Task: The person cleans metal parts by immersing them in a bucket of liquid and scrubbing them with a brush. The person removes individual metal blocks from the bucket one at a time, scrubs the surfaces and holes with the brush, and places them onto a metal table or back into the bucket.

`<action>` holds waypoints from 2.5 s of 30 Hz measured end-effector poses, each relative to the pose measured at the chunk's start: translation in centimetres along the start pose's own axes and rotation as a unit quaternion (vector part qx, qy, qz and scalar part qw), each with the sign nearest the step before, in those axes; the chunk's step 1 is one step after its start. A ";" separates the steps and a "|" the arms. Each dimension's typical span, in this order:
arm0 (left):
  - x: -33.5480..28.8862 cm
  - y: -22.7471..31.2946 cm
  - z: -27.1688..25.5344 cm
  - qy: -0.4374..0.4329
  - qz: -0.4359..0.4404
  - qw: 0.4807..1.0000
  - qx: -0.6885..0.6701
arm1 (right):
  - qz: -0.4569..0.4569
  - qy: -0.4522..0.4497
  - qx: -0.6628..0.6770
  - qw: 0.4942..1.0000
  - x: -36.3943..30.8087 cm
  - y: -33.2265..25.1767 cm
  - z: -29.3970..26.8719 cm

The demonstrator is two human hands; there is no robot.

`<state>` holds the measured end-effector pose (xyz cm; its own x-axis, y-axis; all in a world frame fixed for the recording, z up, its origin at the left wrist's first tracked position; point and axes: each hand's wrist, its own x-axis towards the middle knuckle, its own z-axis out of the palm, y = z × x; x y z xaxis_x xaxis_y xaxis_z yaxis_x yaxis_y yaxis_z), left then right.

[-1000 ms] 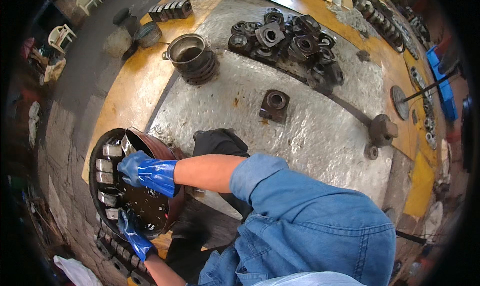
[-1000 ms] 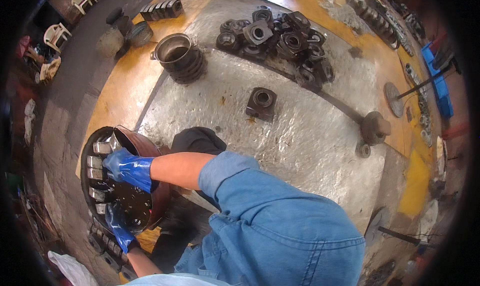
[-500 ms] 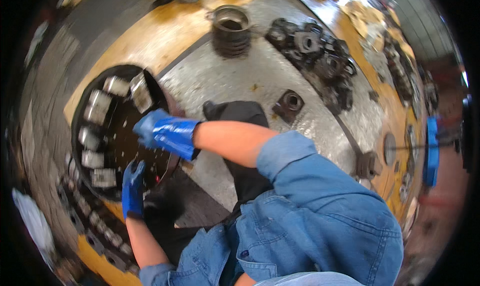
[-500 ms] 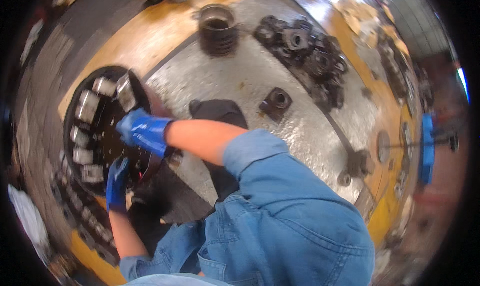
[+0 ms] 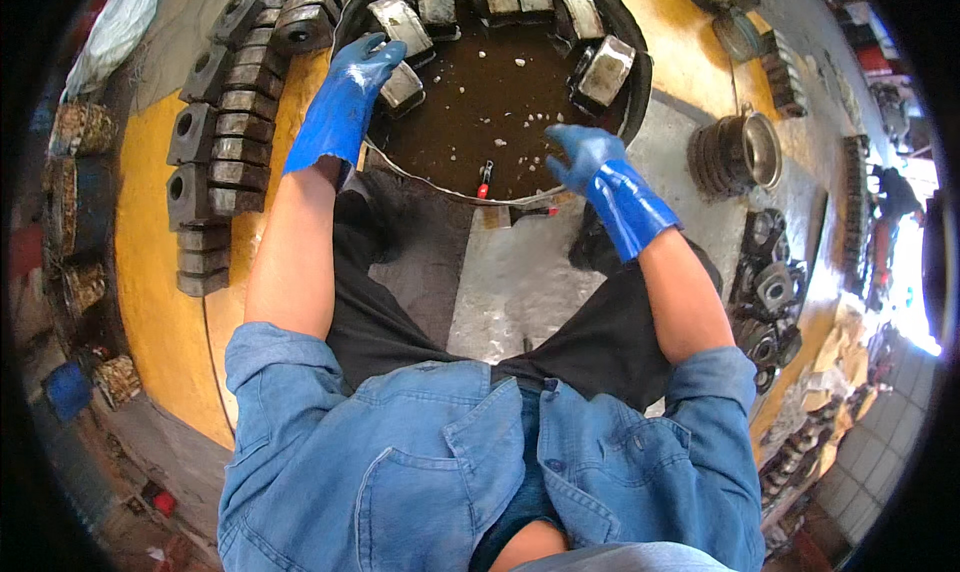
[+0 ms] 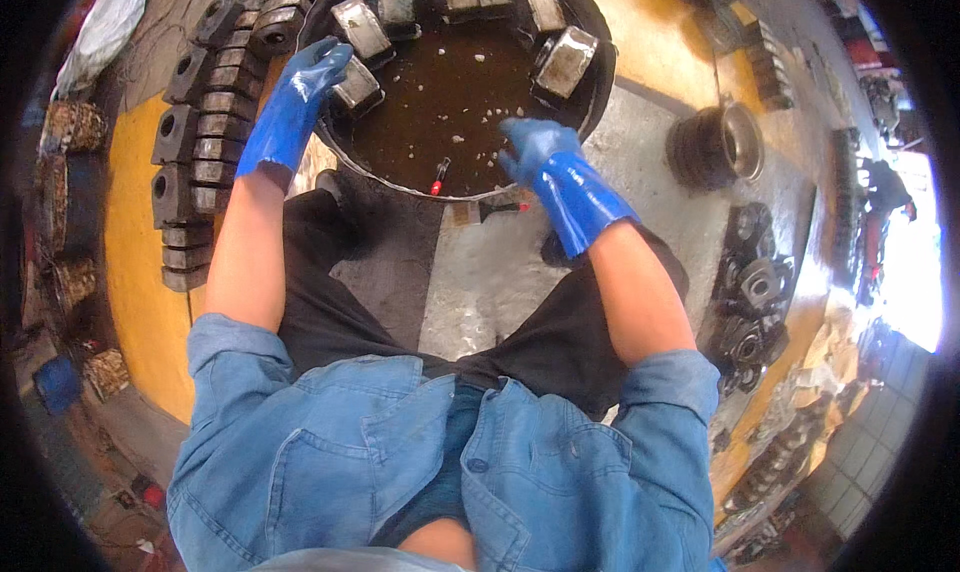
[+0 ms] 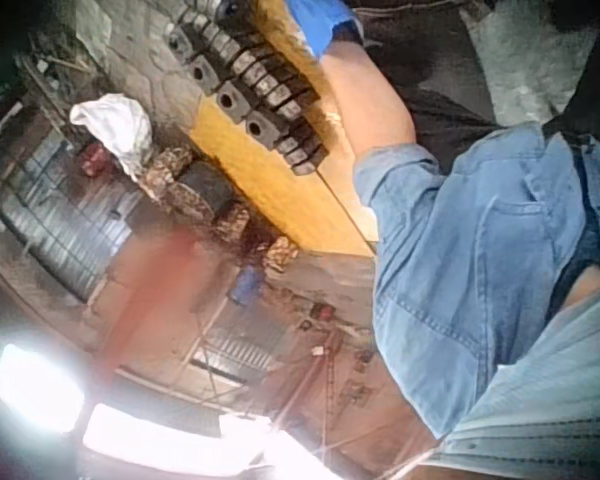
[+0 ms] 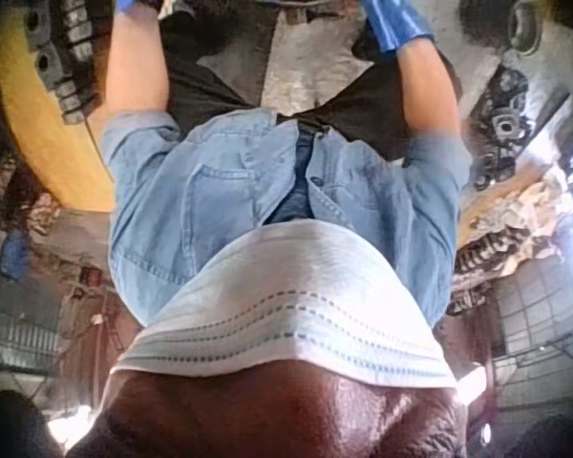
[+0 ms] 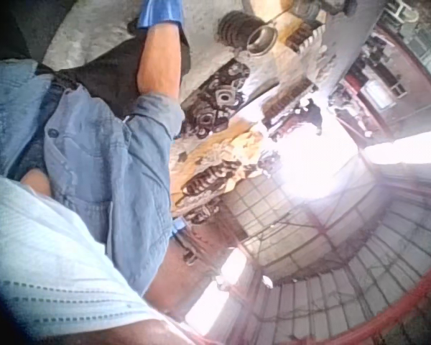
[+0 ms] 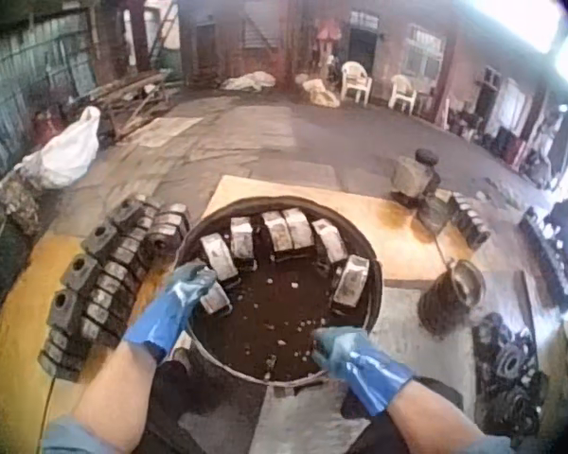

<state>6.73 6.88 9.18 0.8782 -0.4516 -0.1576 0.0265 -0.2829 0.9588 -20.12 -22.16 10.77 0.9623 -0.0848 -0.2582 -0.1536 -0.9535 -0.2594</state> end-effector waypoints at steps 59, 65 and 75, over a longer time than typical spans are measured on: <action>-5.1 2.2 7.1 0.045 -0.235 0.958 0.160 | 0.078 0.061 0.169 0.981 3.2 -0.7 -3.4; -6.4 0.1 7.9 -0.040 -0.220 0.969 0.104 | 0.110 0.033 0.188 0.975 5.4 1.2 -0.2; -7.4 0.9 10.0 -0.143 -0.132 0.979 0.053 | 0.167 0.072 0.334 0.925 8.4 3.7 4.9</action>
<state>-4.54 1.56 8.86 0.6777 -0.5645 -0.4712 0.1720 -0.5012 0.8480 -13.70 -24.93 3.08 0.8483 -0.4265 -0.3137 -0.5060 -0.4790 -0.7173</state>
